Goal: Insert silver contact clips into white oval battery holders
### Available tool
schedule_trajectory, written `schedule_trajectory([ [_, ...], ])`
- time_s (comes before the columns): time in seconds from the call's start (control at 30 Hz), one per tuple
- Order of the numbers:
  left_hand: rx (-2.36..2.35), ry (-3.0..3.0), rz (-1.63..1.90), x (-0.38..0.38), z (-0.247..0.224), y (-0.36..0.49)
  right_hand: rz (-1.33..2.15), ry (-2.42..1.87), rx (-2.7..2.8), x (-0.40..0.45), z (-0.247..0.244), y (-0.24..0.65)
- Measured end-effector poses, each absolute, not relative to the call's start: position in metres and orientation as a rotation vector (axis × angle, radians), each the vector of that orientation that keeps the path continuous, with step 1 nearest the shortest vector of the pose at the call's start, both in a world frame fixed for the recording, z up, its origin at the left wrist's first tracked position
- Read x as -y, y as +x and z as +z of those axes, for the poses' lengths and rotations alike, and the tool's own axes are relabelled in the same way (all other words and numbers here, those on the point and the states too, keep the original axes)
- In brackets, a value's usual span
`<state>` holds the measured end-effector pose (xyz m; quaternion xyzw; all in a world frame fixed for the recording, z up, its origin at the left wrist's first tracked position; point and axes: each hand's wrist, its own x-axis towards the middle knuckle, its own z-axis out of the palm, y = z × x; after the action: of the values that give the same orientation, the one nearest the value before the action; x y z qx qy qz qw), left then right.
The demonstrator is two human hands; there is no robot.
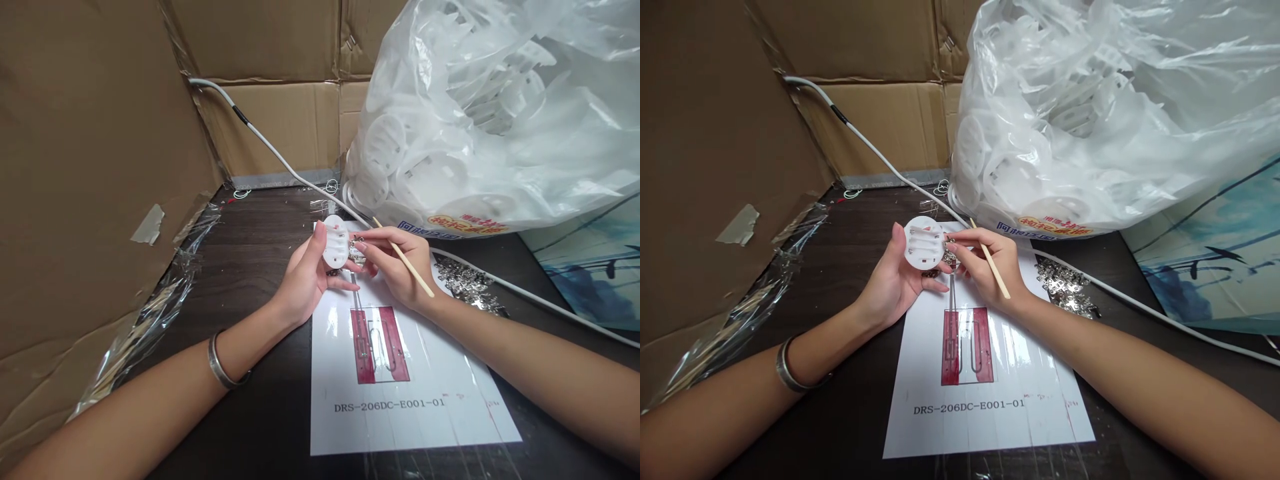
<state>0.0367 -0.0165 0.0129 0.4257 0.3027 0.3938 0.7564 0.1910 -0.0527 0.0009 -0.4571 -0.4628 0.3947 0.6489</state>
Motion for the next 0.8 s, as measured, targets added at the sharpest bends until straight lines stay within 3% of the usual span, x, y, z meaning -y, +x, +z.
schedule_trajectory([
  [0.8,-0.548,0.943,0.841,0.020,0.009,0.031,0.919,-1.118,1.295,0.051,-0.005,0.201],
])
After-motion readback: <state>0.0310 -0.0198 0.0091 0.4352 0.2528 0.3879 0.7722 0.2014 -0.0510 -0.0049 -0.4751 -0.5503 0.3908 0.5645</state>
